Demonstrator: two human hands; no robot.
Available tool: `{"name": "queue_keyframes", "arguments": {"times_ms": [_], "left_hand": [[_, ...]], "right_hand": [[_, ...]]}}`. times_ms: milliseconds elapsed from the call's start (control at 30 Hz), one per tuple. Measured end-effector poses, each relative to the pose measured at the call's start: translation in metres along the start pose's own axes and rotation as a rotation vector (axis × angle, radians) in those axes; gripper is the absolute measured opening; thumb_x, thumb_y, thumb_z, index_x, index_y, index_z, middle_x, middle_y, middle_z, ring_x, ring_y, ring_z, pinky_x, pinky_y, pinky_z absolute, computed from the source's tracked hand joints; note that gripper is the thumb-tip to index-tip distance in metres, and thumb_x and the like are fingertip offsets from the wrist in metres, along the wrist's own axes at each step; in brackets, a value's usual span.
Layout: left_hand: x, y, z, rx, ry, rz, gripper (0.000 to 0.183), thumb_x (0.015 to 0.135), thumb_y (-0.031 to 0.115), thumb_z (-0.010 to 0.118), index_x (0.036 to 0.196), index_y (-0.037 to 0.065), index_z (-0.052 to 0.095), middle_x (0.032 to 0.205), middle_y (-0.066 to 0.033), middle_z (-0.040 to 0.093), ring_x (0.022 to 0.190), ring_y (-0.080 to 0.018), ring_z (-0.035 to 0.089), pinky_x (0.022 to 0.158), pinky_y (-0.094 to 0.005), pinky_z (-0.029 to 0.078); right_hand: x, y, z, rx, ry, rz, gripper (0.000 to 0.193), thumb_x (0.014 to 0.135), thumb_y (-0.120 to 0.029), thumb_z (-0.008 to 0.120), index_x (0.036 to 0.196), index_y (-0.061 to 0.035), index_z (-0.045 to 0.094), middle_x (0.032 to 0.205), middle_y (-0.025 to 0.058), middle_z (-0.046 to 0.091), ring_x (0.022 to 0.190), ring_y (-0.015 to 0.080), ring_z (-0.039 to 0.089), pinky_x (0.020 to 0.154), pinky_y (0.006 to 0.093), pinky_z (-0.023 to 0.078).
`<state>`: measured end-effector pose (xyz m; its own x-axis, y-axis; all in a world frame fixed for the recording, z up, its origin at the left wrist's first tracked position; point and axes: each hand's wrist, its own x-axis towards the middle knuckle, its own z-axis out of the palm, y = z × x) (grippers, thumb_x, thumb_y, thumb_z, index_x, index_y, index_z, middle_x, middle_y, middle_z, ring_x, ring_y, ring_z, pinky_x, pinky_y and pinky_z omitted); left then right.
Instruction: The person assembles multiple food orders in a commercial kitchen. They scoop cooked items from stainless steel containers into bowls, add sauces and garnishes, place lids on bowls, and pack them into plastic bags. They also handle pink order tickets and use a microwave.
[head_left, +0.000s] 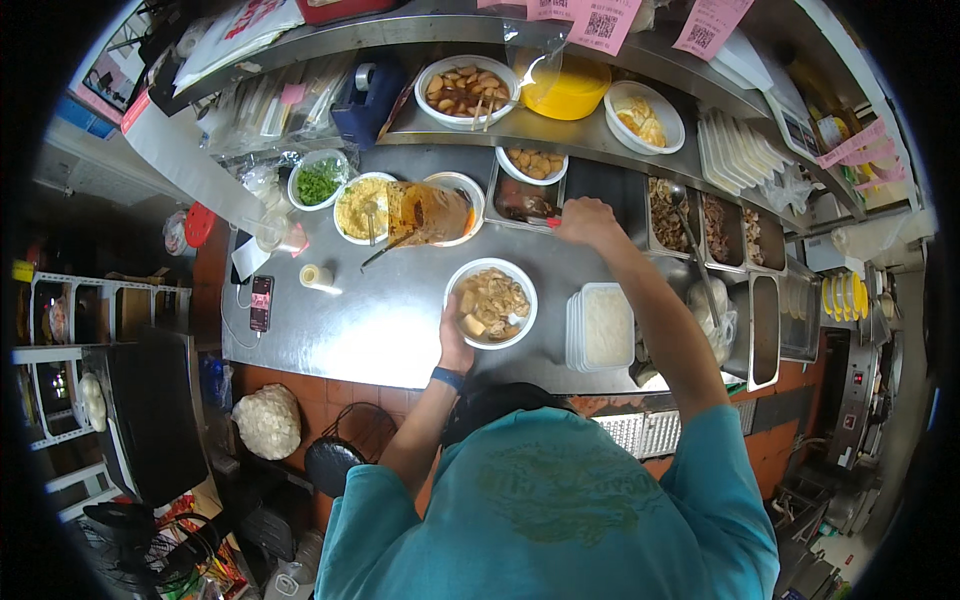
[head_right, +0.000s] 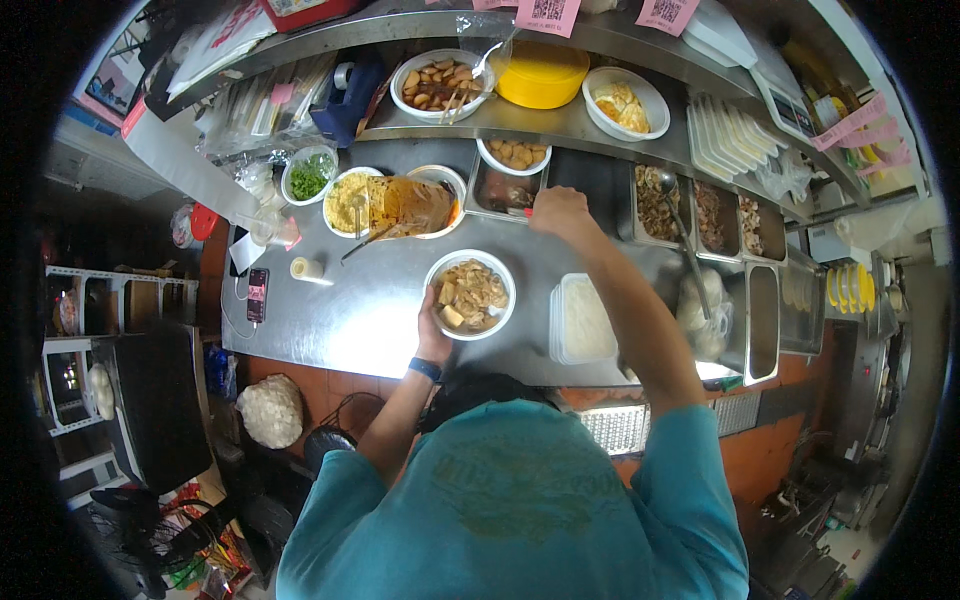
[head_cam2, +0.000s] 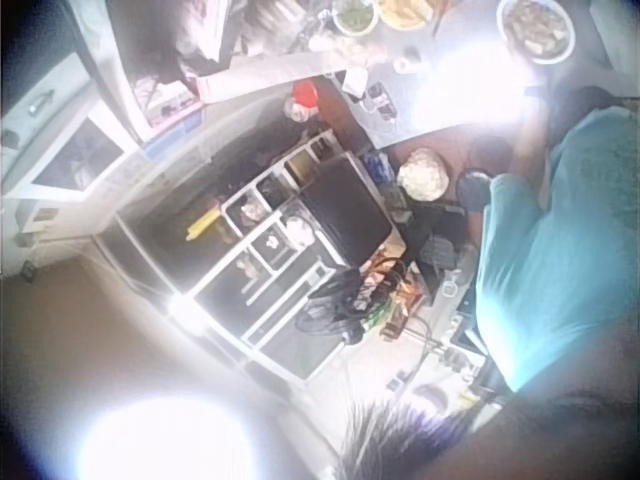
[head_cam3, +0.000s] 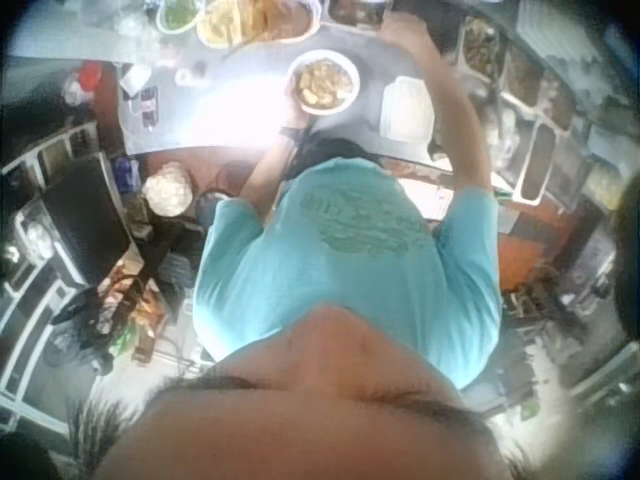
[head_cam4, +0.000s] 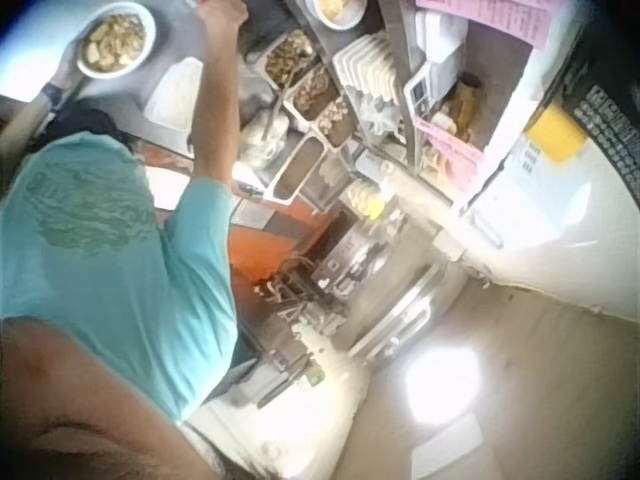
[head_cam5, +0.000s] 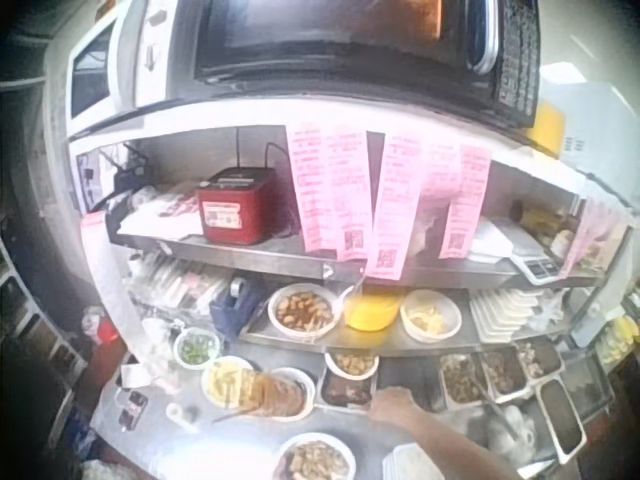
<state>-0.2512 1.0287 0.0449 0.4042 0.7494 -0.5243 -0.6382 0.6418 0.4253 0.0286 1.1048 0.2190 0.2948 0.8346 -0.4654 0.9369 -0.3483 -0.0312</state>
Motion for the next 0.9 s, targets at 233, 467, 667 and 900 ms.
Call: {"name": "queue_keyframes", "arguments": {"times_ms": [233, 467, 667, 900], "left_hand": [[0.030, 0.002, 0.005, 0.071, 0.034, -0.027, 0.050, 0.103, 0.037, 0.052, 0.141, 0.004, 0.046, 0.137, -0.0097, 0.056, 0.126, -0.0226, 0.054, 0.107, -0.0370, 0.043], [0.053, 0.001, 0.012, 0.047, 0.002, -0.117, 0.053, 0.103, 0.043, 0.049, 0.140, 0.004, 0.046, 0.137, -0.0113, 0.056, 0.125, -0.0249, 0.056, 0.107, -0.0399, 0.045], [0.072, -0.001, 0.017, 0.062, -0.040, -0.142, 0.056, 0.103, 0.047, 0.046, 0.141, 0.005, 0.048, 0.138, -0.0118, 0.057, 0.126, -0.0260, 0.056, 0.110, -0.0402, 0.042], [0.080, -0.005, 0.014, 0.113, 0.020, -0.153, 0.055, 0.103, 0.045, 0.049, 0.140, 0.005, 0.049, 0.137, -0.0105, 0.058, 0.125, -0.0244, 0.056, 0.109, -0.0384, 0.043]], "right_hand": [[0.015, 0.023, 0.039, 0.149, 0.020, 0.043, 0.039, 0.082, -0.032, 0.065, 0.103, 0.0002, 0.073, 0.108, 0.0236, 0.071, 0.105, 0.0387, 0.068, 0.092, 0.0449, 0.054], [0.001, 0.066, 0.055, 0.804, -0.198, 0.098, 0.037, 0.088, -0.034, 0.068, 0.104, -0.0011, 0.070, 0.071, 0.0092, 0.069, 0.051, 0.0137, 0.059, 0.051, 0.0288, 0.048], [-0.032, 0.081, 0.048, 1.065, -0.224, 0.203, 0.037, 0.088, -0.036, 0.070, 0.104, -0.0022, 0.069, 0.071, 0.0065, 0.068, 0.050, 0.0070, 0.053, 0.046, 0.0228, 0.042], [-0.026, 0.035, 0.031, 0.195, 0.115, -0.005, 0.036, 0.084, -0.036, 0.067, 0.092, -0.0015, 0.073, 0.091, 0.0181, 0.073, 0.081, 0.0314, 0.071, 0.071, 0.0434, 0.056]]}}
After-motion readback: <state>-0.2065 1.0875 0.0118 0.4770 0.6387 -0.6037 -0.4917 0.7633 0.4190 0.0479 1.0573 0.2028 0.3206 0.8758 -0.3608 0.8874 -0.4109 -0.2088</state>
